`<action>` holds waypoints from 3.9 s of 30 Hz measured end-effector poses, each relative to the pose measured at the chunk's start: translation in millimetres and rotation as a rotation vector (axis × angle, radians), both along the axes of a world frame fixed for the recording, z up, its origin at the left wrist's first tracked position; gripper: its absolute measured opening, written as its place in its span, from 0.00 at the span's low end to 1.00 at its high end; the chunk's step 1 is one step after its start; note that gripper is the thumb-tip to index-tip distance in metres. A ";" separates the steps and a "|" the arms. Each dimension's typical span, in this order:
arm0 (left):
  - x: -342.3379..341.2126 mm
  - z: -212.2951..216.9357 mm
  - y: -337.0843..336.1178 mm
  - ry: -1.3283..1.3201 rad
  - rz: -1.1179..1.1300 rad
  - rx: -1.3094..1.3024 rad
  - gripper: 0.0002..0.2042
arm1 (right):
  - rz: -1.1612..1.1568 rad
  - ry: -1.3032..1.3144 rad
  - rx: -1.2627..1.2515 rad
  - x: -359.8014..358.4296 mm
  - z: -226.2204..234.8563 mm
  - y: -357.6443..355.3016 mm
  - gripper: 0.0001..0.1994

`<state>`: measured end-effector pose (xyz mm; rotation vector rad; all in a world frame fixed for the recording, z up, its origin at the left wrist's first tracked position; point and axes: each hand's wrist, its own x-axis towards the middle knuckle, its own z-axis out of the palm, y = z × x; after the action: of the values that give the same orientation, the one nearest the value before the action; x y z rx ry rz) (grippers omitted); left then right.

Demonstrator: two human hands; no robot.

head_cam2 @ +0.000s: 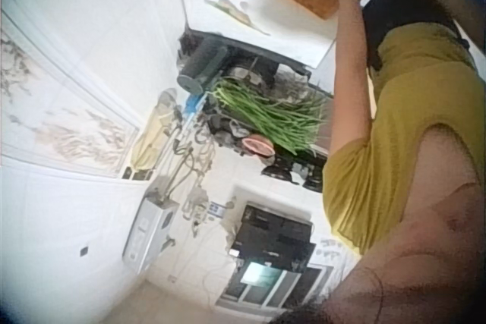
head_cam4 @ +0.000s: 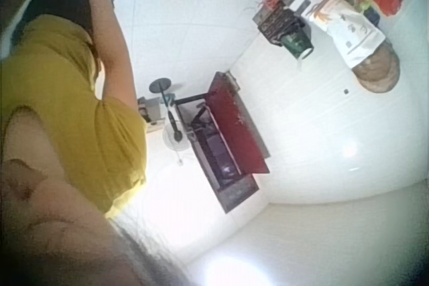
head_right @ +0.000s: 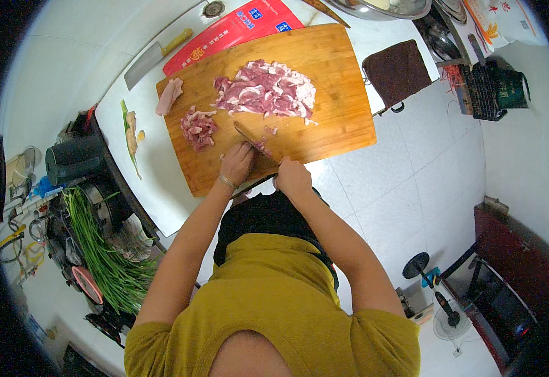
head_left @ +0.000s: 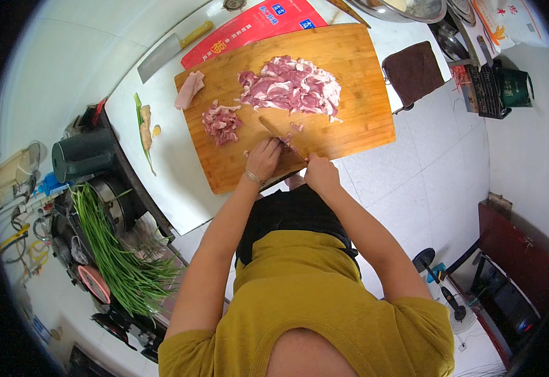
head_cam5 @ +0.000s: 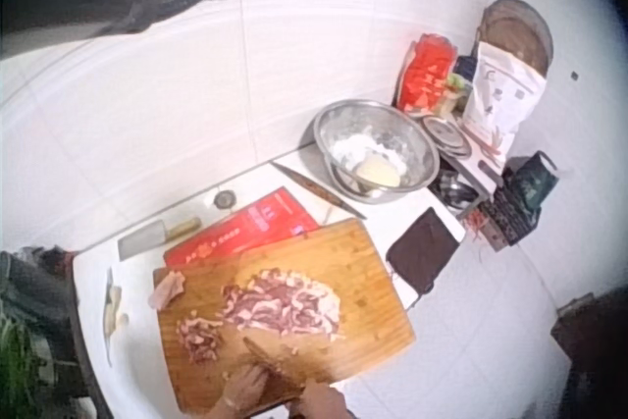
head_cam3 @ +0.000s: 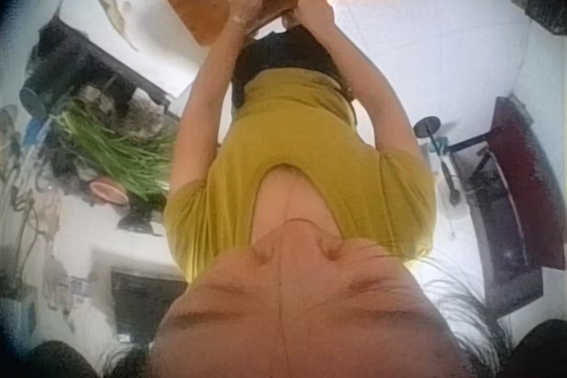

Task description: The person slices a large piece of raw meat into thin strips on a wooden cutting board using a cleaver. The person holds the meat with the left hand and chops with the right hand, accumulating a pile of sliced meat on the board.

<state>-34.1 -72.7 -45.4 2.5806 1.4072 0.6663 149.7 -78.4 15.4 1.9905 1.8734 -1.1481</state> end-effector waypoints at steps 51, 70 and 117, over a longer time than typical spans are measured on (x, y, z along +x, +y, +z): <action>6.6 -16.3 -2.6 -0.041 0.121 -0.224 0.17 | 0.044 0.015 0.070 0.5 -6.8 0.0 0.08; 10.4 -12.0 -1.2 -0.069 0.096 -0.117 0.06 | 0.109 -0.029 0.057 -12.1 -8.8 17.2 0.08; -8.2 0.9 -8.2 0.106 -0.035 -0.128 0.10 | 0.079 -0.046 -0.023 -3.1 7.8 -6.9 0.08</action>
<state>-42.4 -81.0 -44.6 2.5676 1.3820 0.4261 146.6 -85.3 23.2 1.8955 1.8895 -1.0891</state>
